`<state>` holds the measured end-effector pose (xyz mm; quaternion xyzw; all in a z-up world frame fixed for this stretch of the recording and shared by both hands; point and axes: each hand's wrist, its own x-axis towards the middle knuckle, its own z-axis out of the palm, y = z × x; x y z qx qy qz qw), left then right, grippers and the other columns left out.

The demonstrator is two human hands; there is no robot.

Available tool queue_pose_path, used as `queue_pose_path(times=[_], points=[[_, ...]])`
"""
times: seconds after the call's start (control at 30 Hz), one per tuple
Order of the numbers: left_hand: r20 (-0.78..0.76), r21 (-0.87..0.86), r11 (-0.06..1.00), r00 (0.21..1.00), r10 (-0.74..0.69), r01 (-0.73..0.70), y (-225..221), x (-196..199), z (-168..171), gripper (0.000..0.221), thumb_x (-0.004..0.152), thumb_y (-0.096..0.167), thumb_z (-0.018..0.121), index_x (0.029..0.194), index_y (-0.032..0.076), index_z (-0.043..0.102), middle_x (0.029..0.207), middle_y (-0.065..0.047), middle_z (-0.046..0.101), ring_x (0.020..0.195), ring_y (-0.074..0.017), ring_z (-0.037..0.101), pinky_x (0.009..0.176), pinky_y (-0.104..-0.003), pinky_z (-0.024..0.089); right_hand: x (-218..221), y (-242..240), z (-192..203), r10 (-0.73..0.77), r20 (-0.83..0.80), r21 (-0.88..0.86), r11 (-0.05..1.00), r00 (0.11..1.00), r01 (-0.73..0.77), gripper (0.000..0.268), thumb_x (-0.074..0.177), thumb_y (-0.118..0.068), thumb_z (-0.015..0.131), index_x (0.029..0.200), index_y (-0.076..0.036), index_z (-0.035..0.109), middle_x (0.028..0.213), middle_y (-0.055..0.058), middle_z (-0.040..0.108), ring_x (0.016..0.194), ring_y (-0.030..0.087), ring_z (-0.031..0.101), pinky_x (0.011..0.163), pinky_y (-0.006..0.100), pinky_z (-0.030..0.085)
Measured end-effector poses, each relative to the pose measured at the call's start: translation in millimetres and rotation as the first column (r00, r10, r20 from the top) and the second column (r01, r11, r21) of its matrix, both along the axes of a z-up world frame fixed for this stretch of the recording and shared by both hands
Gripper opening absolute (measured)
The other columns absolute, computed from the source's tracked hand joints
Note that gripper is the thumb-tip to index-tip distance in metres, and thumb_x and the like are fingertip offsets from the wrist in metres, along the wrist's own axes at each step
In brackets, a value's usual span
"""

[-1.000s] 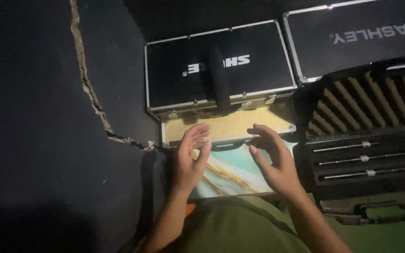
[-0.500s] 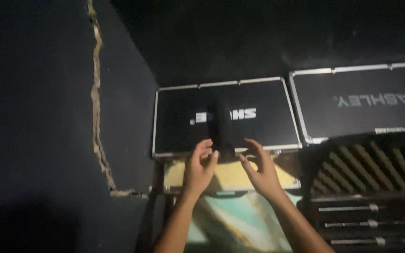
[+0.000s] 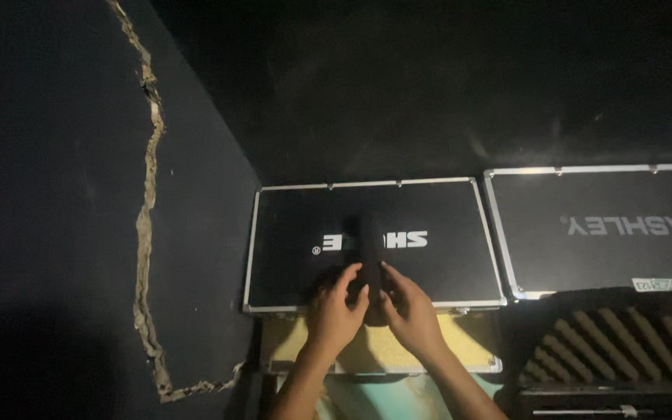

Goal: The person puts components into a padded protective case and closes it.

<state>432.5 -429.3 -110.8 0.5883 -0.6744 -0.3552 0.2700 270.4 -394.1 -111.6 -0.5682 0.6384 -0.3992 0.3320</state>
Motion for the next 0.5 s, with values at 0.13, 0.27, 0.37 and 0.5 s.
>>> queue_pose_path(times=[0.13,0.27,0.37,0.5], points=[[0.044,-0.151,0.988,0.999,-0.028,0.034,1.7,0.7,-9.7,0.047,0.092,0.025,0.068,0.137,0.018,0.058,0.119,-0.011,0.074,0.109,-0.0334,0.069,0.092,-0.044,0.053,1.3,1.3,1.9,0.023,-0.043,-0.023,0.999,0.999,-0.024,0.057,0.089,-0.012,0.067,0.144,-0.014,0.055,0.118,0.015,0.07,0.096,0.026,0.072,0.083,0.037,0.06],[0.03,-0.148,0.988,0.999,-0.03,0.034,-0.4,0.7,-18.0,0.046,0.093,0.024,0.067,0.137,0.017,0.057,0.121,-0.012,0.074,0.109,-0.0344,0.069,0.093,-0.045,0.052,3.6,-0.5,-0.7,0.005,-0.145,-0.093,0.996,0.989,-0.019,0.056,0.088,-0.012,0.07,0.142,-0.013,0.057,0.117,0.015,0.07,0.096,0.027,0.07,0.084,0.038,0.058],[-0.014,-0.17,0.985,1.0,-0.021,0.018,-2.9,1.3,-24.1,0.046,0.093,0.025,0.068,0.137,0.016,0.058,0.121,-0.013,0.073,0.106,-0.0339,0.07,0.09,-0.043,0.055,1.5,-3.7,-7.6,0.003,-0.171,-0.025,1.0,0.985,-0.007,0.057,0.089,-0.014,0.071,0.144,-0.016,0.058,0.112,0.014,0.071,0.093,0.026,0.07,0.084,0.038,0.057],[-0.09,-0.158,0.987,0.996,0.015,-0.029,-1.8,-1.1,-31.5,0.046,0.09,0.022,0.07,0.134,0.015,0.06,0.121,-0.014,0.074,0.098,-0.0322,0.071,0.085,-0.042,0.056,1.5,0.4,-14.0,0.022,0.042,-0.168,0.986,0.999,-0.015,0.053,0.09,-0.01,0.068,0.142,-0.01,0.058,0.122,0.014,0.071,0.107,0.022,0.072,0.09,0.036,0.057]])
